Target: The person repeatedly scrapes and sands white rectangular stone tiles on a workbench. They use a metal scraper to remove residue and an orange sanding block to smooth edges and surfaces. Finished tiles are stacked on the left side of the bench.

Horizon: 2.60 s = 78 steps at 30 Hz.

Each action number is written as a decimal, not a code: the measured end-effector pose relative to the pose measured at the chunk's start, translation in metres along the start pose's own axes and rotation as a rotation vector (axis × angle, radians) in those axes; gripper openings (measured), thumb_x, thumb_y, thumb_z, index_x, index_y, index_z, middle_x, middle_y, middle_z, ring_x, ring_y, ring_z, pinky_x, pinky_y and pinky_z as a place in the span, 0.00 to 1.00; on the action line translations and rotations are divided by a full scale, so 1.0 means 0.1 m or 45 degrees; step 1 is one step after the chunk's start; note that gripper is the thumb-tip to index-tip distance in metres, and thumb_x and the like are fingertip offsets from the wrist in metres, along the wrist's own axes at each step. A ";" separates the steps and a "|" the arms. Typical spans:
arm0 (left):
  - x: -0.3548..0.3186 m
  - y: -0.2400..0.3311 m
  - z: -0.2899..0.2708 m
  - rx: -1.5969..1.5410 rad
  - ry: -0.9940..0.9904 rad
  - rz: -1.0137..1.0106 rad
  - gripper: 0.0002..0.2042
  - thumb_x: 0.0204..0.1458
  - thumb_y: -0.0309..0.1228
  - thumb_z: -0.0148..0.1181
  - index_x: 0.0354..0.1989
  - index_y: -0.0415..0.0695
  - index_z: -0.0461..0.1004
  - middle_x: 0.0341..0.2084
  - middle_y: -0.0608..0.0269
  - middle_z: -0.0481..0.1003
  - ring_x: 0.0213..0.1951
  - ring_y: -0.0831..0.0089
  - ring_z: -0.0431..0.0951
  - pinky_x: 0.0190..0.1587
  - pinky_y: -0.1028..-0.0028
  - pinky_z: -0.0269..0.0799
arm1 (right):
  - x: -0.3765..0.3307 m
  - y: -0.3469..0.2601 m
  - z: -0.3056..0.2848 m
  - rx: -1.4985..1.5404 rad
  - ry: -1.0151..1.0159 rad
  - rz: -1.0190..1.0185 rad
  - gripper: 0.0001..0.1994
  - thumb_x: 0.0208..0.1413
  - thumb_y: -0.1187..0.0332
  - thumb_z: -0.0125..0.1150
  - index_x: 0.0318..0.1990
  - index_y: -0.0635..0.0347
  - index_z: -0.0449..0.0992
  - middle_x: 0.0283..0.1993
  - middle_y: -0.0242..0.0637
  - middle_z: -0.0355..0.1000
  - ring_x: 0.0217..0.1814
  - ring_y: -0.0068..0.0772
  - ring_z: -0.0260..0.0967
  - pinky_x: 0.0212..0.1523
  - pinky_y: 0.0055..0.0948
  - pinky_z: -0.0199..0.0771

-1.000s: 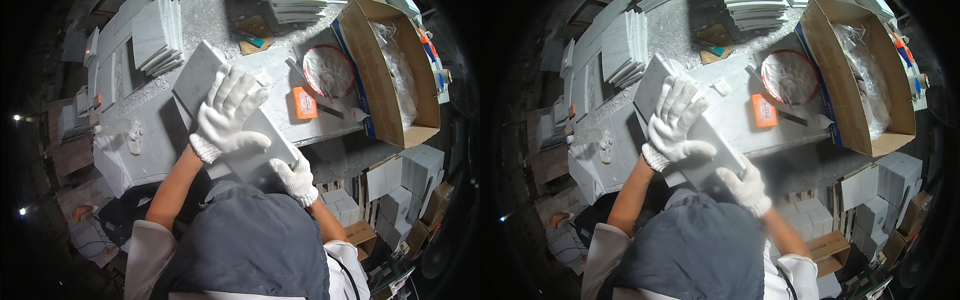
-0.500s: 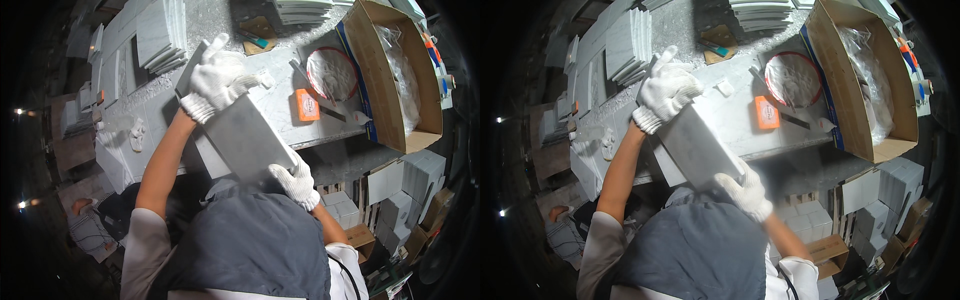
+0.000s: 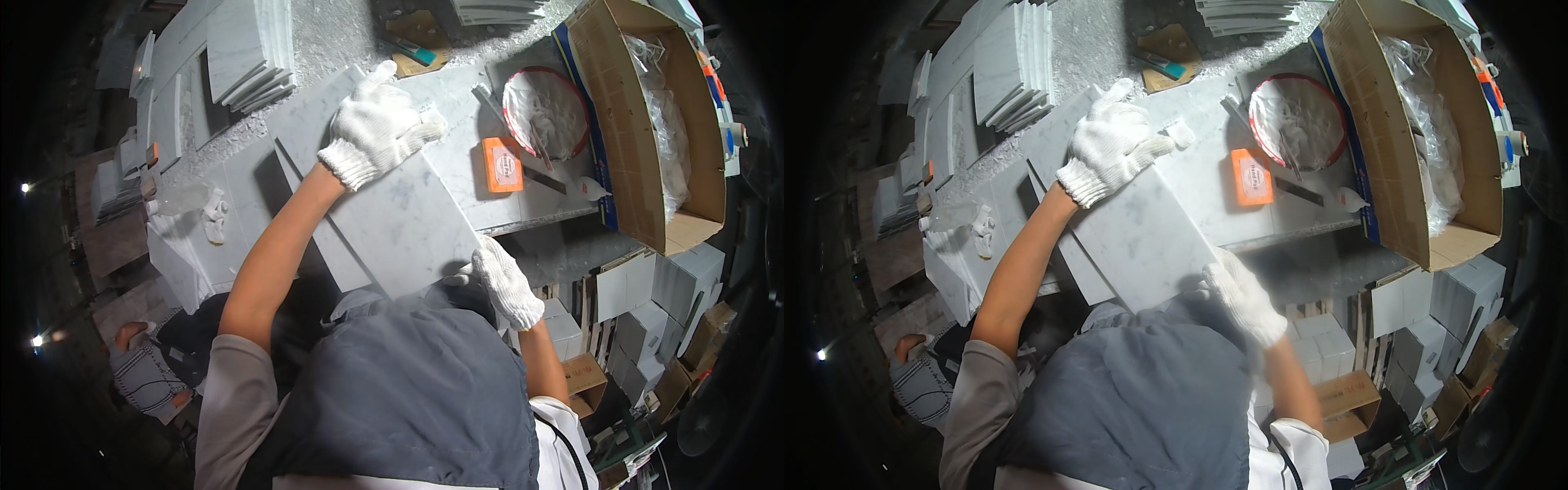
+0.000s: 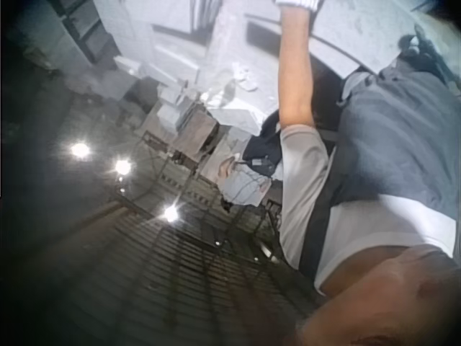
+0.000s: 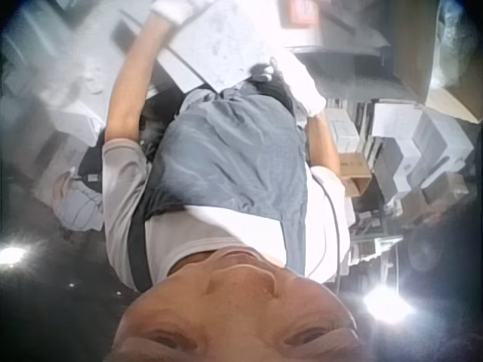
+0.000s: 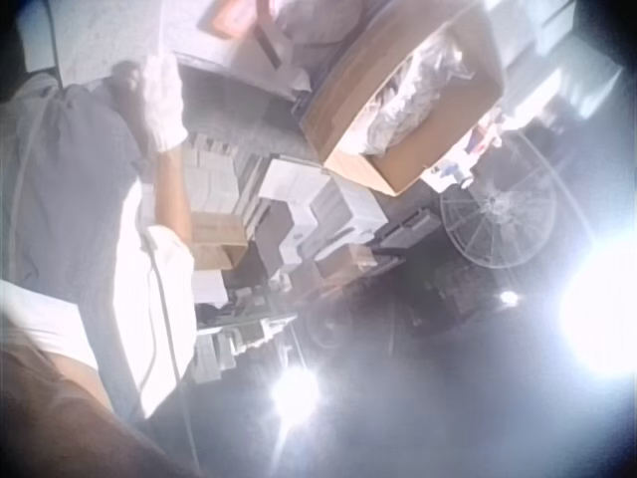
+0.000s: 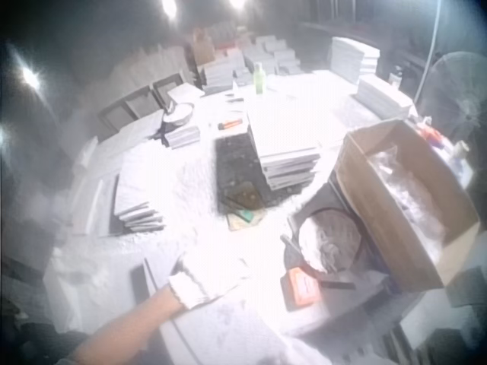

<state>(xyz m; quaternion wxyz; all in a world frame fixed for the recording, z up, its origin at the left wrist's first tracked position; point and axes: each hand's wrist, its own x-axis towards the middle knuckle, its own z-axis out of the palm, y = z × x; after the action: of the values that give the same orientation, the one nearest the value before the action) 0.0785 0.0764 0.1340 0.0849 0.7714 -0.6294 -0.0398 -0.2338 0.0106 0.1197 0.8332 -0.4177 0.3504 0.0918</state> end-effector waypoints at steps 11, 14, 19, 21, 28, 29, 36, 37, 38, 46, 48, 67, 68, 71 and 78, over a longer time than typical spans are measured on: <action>-0.04 -0.02 0.08 0.017 0.019 0.033 0.23 0.63 0.59 0.48 0.40 0.60 0.86 0.34 0.63 0.83 0.55 0.58 0.77 0.69 0.59 0.62 | -0.36 -0.60 -0.15 -0.458 0.845 -0.165 0.27 0.63 0.64 0.67 0.67 0.59 0.69 0.54 0.40 0.76 0.41 0.23 0.76 0.40 0.25 0.78; -0.06 -0.02 0.11 -0.003 0.095 0.004 0.22 0.62 0.59 0.50 0.40 0.59 0.86 0.33 0.62 0.83 0.55 0.54 0.77 0.66 0.58 0.65 | 0.04 -0.57 -0.38 -0.903 1.083 -0.483 0.25 0.62 0.58 0.69 0.64 0.53 0.73 0.57 0.38 0.75 0.45 0.26 0.78 0.49 0.30 0.78; -0.07 -0.03 0.19 0.104 0.048 -0.027 0.22 0.59 0.60 0.54 0.39 0.58 0.86 0.33 0.61 0.82 0.58 0.50 0.75 0.62 0.56 0.69 | 0.82 -0.43 -0.81 -1.626 1.386 -0.576 0.21 0.62 0.51 0.63 0.61 0.42 0.74 0.55 0.39 0.74 0.49 0.45 0.79 0.45 0.44 0.80; -0.08 -0.03 0.21 0.097 0.178 0.007 0.21 0.58 0.59 0.56 0.39 0.58 0.86 0.35 0.61 0.82 0.60 0.50 0.74 0.62 0.56 0.70 | 0.92 -0.45 -0.91 -1.677 1.358 -0.533 0.18 0.62 0.53 0.64 0.58 0.42 0.75 0.51 0.37 0.76 0.48 0.46 0.79 0.44 0.44 0.81; -0.15 -0.05 0.30 0.052 0.506 -0.156 0.18 0.57 0.55 0.61 0.39 0.55 0.85 0.41 0.62 0.82 0.59 0.50 0.74 0.64 0.56 0.68 | 0.37 -0.91 -0.45 -0.557 0.886 -0.764 0.12 0.64 0.75 0.63 0.53 0.61 0.80 0.44 0.34 0.79 0.37 0.20 0.75 0.39 0.21 0.78; -0.14 -0.06 0.32 0.063 0.582 -0.215 0.18 0.57 0.54 0.60 0.39 0.54 0.85 0.42 0.62 0.82 0.59 0.50 0.73 0.65 0.56 0.68 | 0.34 -0.97 -0.30 -0.545 0.655 -0.723 0.12 0.64 0.76 0.62 0.54 0.61 0.80 0.45 0.33 0.79 0.37 0.20 0.75 0.40 0.21 0.77; -0.13 -0.14 0.27 -0.156 0.645 -0.129 0.18 0.59 0.51 0.60 0.39 0.50 0.85 0.43 0.60 0.82 0.56 0.58 0.77 0.70 0.57 0.61 | 0.76 -1.10 0.02 -1.413 -0.108 -0.854 0.17 0.60 0.77 0.63 0.55 0.54 0.82 0.35 0.34 0.72 0.32 0.25 0.74 0.34 0.26 0.75; -0.13 -0.14 0.26 -0.147 0.627 -0.149 0.18 0.59 0.51 0.59 0.39 0.50 0.85 0.43 0.60 0.82 0.55 0.59 0.77 0.70 0.57 0.60 | 0.80 -1.08 0.00 -1.472 -0.160 -0.949 0.16 0.60 0.77 0.64 0.55 0.54 0.83 0.33 0.35 0.72 0.31 0.26 0.74 0.33 0.27 0.75; -0.12 -0.13 0.26 -0.145 0.624 -0.173 0.18 0.60 0.51 0.59 0.38 0.50 0.85 0.42 0.60 0.82 0.54 0.60 0.78 0.71 0.57 0.60 | 0.82 -1.08 -0.03 -1.458 -0.201 -1.105 0.15 0.60 0.76 0.64 0.54 0.53 0.83 0.32 0.35 0.71 0.31 0.28 0.74 0.33 0.28 0.75; -0.15 -0.14 0.35 0.025 0.601 -0.257 0.21 0.59 0.56 0.59 0.40 0.52 0.87 0.45 0.61 0.83 0.62 0.52 0.73 0.70 0.57 0.61 | 0.84 -1.04 0.11 -1.658 0.023 -1.238 0.13 0.58 0.72 0.67 0.50 0.47 0.85 0.29 0.35 0.70 0.33 0.36 0.70 0.36 0.36 0.72; -0.15 -0.16 0.38 0.059 0.616 -0.254 0.21 0.59 0.56 0.58 0.40 0.52 0.87 0.45 0.61 0.83 0.62 0.53 0.73 0.70 0.57 0.61 | 0.78 -0.99 0.11 -1.665 0.025 -1.175 0.13 0.58 0.71 0.67 0.50 0.48 0.85 0.30 0.37 0.71 0.35 0.38 0.71 0.38 0.35 0.73; -0.14 -0.19 0.46 0.131 0.545 -0.311 0.30 0.57 0.60 0.60 0.46 0.41 0.82 0.49 0.50 0.80 0.62 0.48 0.72 0.63 0.55 0.71 | 0.75 -0.78 0.09 -1.563 0.102 -1.217 0.14 0.58 0.73 0.65 0.52 0.51 0.84 0.33 0.37 0.72 0.36 0.41 0.72 0.40 0.35 0.73; -0.14 -0.19 0.46 0.116 0.541 -0.323 0.30 0.57 0.60 0.59 0.45 0.41 0.83 0.49 0.50 0.80 0.62 0.48 0.72 0.63 0.55 0.71 | 0.74 -0.78 0.09 -1.618 0.089 -1.177 0.14 0.58 0.73 0.65 0.52 0.51 0.84 0.33 0.37 0.72 0.36 0.41 0.72 0.40 0.35 0.74; -0.15 -0.17 0.44 0.093 0.535 -0.348 0.30 0.57 0.61 0.58 0.45 0.42 0.83 0.50 0.50 0.80 0.63 0.49 0.71 0.62 0.55 0.71 | 0.64 -0.77 0.14 -1.682 0.081 -1.064 0.14 0.58 0.73 0.65 0.52 0.50 0.84 0.33 0.38 0.72 0.36 0.41 0.72 0.39 0.36 0.74; -0.14 -0.15 0.43 0.127 0.494 -0.367 0.28 0.58 0.61 0.55 0.43 0.46 0.84 0.50 0.54 0.80 0.64 0.50 0.69 0.63 0.56 0.70 | 0.75 -0.91 0.17 -1.500 0.037 -1.178 0.14 0.59 0.71 0.65 0.52 0.49 0.84 0.31 0.38 0.71 0.35 0.41 0.71 0.39 0.37 0.73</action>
<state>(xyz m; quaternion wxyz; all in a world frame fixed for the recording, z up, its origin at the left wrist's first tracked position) 0.0826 0.0896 0.0886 0.1595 0.8496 -0.4861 0.1285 -0.1290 -0.0451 0.1344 0.4206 -0.9006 0.0428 -0.1009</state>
